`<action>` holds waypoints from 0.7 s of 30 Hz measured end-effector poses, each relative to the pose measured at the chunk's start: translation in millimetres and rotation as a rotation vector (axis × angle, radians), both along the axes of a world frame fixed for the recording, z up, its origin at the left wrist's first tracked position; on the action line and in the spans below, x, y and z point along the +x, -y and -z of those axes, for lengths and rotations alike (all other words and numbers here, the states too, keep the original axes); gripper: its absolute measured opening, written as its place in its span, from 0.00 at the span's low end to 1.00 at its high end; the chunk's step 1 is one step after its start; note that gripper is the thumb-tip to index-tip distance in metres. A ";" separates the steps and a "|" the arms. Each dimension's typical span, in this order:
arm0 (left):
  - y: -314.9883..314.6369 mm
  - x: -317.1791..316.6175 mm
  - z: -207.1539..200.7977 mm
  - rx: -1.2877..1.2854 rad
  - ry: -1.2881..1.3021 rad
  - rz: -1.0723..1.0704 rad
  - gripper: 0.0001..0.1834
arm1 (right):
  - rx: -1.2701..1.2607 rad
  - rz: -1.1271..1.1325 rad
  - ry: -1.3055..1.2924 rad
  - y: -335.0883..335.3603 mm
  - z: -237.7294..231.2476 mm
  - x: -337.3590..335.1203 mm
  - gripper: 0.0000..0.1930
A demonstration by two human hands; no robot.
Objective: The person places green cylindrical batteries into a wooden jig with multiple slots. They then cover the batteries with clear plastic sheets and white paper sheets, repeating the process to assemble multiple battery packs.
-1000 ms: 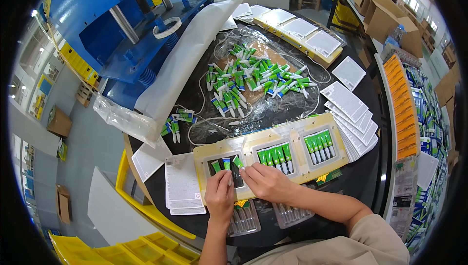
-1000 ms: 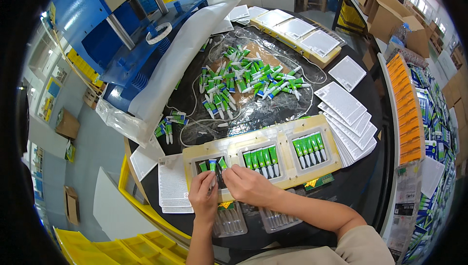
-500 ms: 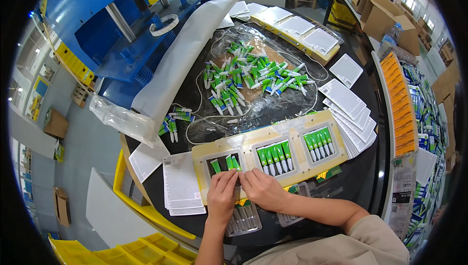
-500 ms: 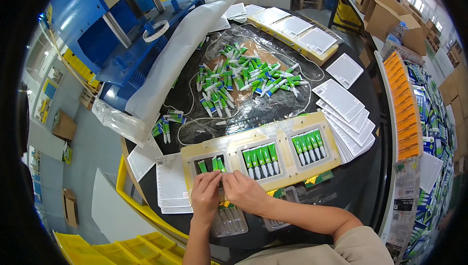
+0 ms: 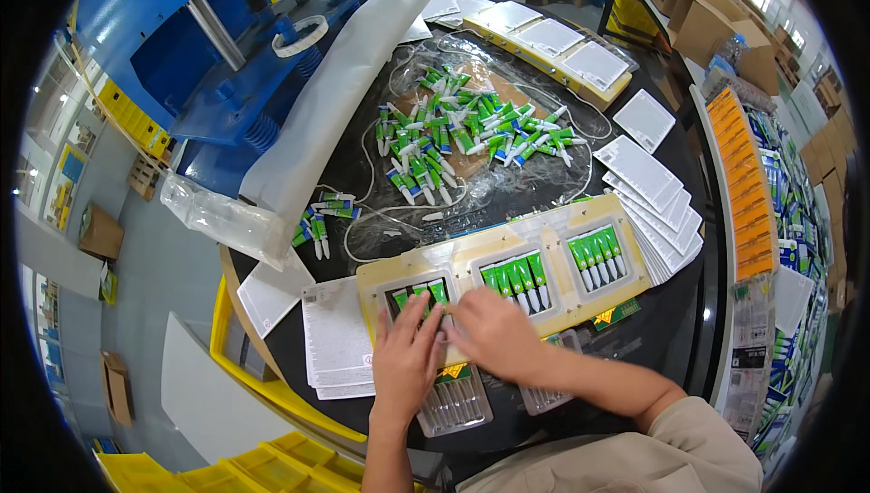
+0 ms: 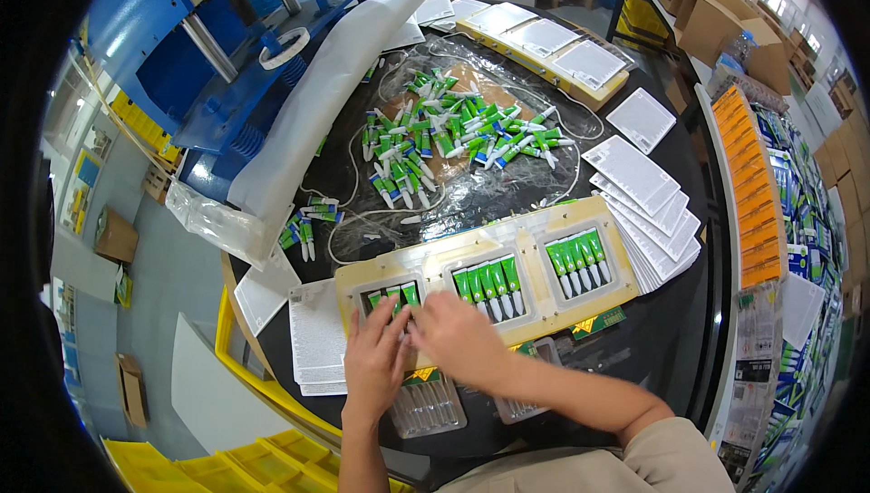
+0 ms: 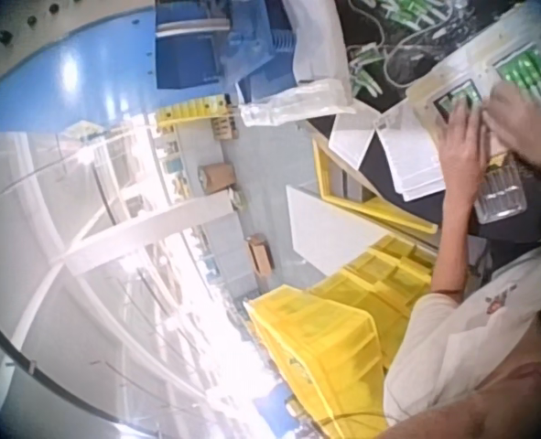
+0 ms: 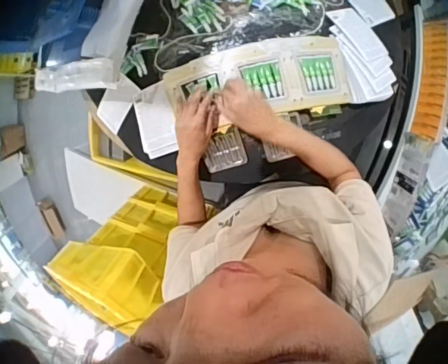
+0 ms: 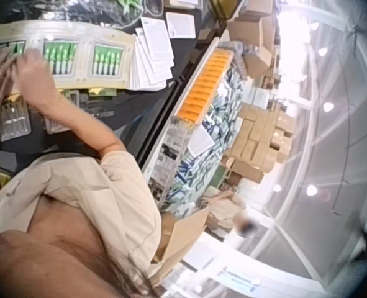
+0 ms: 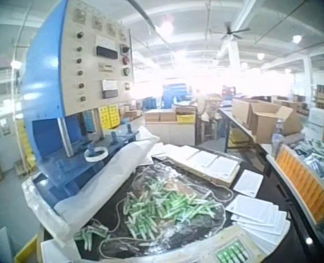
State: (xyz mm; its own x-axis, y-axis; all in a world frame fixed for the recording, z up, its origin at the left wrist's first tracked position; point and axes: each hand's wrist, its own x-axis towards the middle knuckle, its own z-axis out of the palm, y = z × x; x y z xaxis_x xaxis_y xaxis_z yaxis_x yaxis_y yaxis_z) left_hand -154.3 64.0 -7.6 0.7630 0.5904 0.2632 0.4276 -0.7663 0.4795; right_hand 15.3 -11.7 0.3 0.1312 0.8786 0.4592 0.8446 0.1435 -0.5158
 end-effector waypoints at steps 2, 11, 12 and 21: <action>-0.5 1.4 -0.4 0.016 -0.100 0.061 0.25 | 0.036 0.094 -0.038 -25.1 -1.8 31.7 0.07; 10.5 -7.5 -6.5 -0.053 -0.036 0.020 0.27 | -0.249 0.283 0.296 -169.1 42.3 104.9 0.10; 12.7 -8.6 -6.1 -0.008 -0.083 0.007 0.27 | -0.304 0.299 0.302 -171.7 48.2 100.8 0.10; 7.9 -19.1 -3.0 0.030 -0.096 -0.025 0.28 | 0.102 0.211 -0.025 -92.9 0.1 97.3 0.07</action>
State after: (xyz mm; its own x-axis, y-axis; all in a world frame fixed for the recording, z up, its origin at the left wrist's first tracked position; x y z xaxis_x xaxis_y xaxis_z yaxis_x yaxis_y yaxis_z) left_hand -173.3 56.1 -4.6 0.7709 0.6022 0.2076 0.4892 -0.7684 0.4126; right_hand 112.6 81.2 0.2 0.3194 0.7799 0.5383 0.8487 0.0172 -0.5286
